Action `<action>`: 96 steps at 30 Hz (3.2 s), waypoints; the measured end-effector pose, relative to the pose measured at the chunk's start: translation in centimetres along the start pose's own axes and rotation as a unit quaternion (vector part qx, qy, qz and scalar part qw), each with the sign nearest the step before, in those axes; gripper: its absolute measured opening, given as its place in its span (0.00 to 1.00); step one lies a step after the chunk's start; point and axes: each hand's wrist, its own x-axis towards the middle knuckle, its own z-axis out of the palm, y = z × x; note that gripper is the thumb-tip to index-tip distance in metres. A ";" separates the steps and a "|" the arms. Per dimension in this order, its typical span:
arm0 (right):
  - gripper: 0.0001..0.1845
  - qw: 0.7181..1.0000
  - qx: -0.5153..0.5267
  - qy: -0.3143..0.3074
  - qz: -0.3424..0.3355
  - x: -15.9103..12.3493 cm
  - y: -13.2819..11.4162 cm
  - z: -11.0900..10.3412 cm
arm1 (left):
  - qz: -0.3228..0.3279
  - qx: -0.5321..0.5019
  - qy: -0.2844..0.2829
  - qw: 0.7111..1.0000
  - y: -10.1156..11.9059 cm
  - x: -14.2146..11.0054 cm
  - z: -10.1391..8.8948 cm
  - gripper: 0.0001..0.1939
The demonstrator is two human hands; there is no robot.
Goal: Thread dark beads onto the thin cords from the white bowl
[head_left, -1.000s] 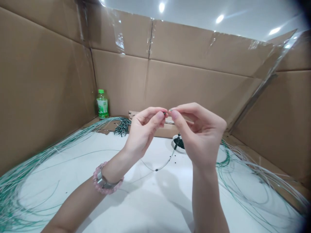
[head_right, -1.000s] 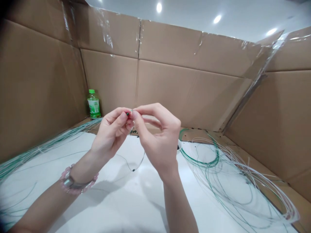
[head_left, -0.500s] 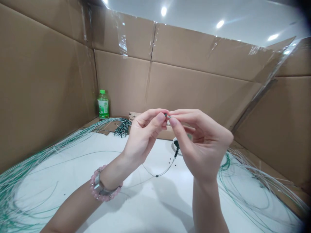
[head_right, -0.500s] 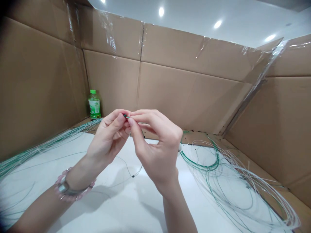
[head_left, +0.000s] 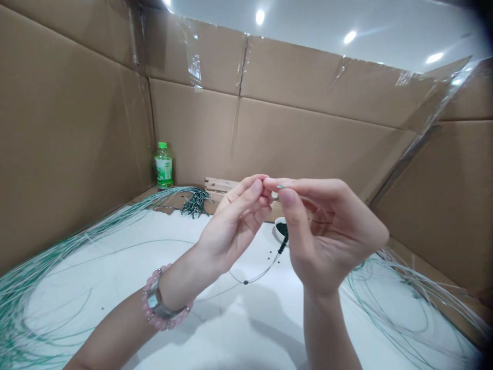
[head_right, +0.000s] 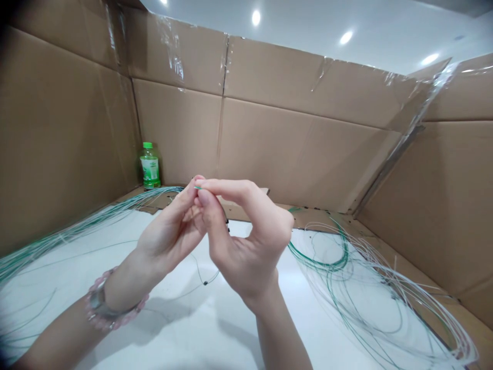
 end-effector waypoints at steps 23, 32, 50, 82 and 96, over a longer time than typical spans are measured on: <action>0.11 0.998 -0.009 -0.038 0.040 0.1 -0.2 -0.4 | 0.001 0.020 -0.004 1.000 -0.1 -0.3 0.1 0.06; 0.14 0.998 -0.016 -0.051 0.045 0.0 -0.2 -0.4 | 0.046 0.062 0.003 0.997 -0.1 -0.3 0.5 0.05; 0.13 0.998 -0.040 -0.042 -0.004 0.2 -0.1 -0.4 | 0.179 0.188 0.012 0.966 -0.3 0.1 0.0 0.05; 0.11 1.000 -0.014 -0.009 -0.019 0.3 0.4 -0.1 | 0.290 0.351 -0.019 0.890 1.3 0.4 -0.8 0.02; 0.11 0.993 -0.102 -0.050 -0.011 0.5 -0.4 -0.5 | 0.412 0.497 -0.052 0.762 1.7 0.7 -1.0 0.02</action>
